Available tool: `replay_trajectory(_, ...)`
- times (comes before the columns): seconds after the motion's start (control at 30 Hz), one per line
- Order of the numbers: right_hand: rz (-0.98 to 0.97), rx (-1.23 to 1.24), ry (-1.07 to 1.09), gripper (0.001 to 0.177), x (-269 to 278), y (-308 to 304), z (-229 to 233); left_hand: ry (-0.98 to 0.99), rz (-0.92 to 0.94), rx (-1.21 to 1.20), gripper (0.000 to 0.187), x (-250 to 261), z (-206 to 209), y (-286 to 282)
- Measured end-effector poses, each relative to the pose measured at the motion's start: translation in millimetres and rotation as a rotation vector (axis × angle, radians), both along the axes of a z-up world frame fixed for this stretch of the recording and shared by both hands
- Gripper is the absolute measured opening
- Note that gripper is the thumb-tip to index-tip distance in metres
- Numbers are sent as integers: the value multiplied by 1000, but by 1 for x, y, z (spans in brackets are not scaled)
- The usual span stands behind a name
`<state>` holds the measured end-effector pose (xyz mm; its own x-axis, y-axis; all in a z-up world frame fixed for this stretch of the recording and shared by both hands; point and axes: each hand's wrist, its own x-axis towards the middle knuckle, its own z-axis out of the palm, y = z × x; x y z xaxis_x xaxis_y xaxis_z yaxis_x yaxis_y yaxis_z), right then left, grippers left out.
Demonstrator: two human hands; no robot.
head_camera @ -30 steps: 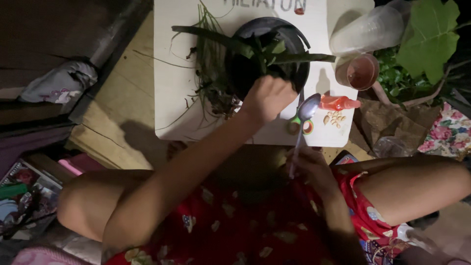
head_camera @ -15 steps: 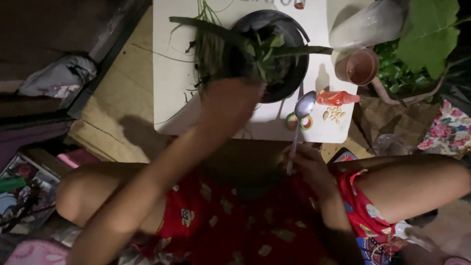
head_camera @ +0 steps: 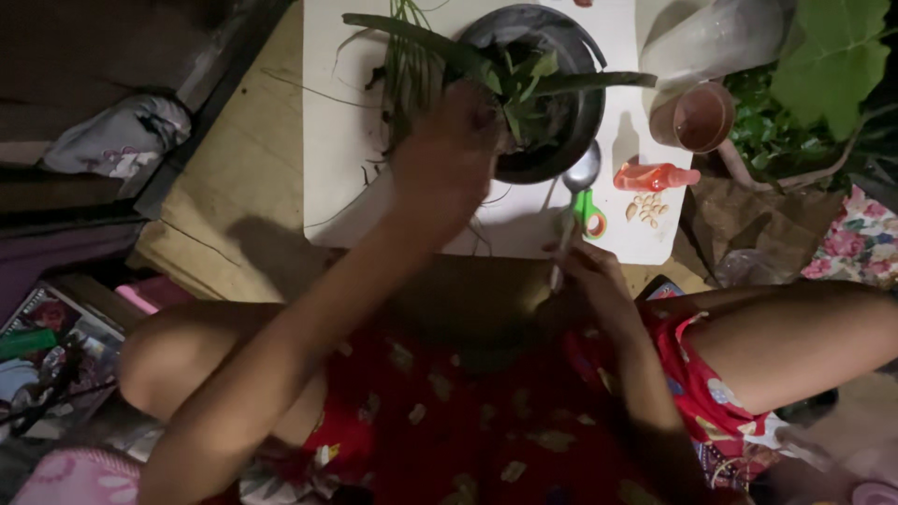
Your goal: The person separates and trims aloe vera plants by hand, scoops and arranges soil in a pot with a spoon, and plants the aloe vera stalks into the pot.
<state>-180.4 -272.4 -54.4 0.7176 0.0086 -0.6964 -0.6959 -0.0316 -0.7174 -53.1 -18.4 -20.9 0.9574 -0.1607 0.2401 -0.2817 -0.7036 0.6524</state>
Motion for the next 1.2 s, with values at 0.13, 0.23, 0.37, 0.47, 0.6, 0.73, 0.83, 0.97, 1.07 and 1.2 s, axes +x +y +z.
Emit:
replay_trajectory(0.13, 156, -159, -39, 31, 3, 10, -7, -115, -192, -73, 18, 12, 3, -18)
replay_trajectory(0.23, 101, -95, 4, 30, -4, 12, -12, -294, -246, 96, 14, 12, 0, -17)
replay_trajectory(0.37, 119, -34, -77, 30, -4, 14, -13, -281, -220, 93, 15, 12, -8, -23)
replay_trajectory(0.47, 31, -100, 14, 32, 1, 21, -9, -186, -205, -88, 6, 21, -15, -22)
replay_trajectory(0.6, -43, -120, -56, 29, 5, 24, -7, -44, -182, -76, 14, 32, -6, -10)
replay_trajectory(0.73, 7, -267, -370, 30, -17, 8, 8, 218, -87, -173, 17, 26, 20, 17)
replay_trajectory(0.83, -30, -784, -496, 34, -32, -15, 34, 218, -12, -100, 37, 18, 31, 31)
replay_trajectory(0.97, 189, -1062, -788, 32, -21, -32, 81, 106, -136, 161, 89, 7, 16, 34)
replay_trajectory(1.07, 648, -1233, -939, 46, 9, -26, 99, -128, -142, 392, 96, -6, -8, 34)
replay_trajectory(1.2, 1038, -1337, -865, 60, 41, -6, 101, 8, -144, 546, 102, -17, -26, 36)
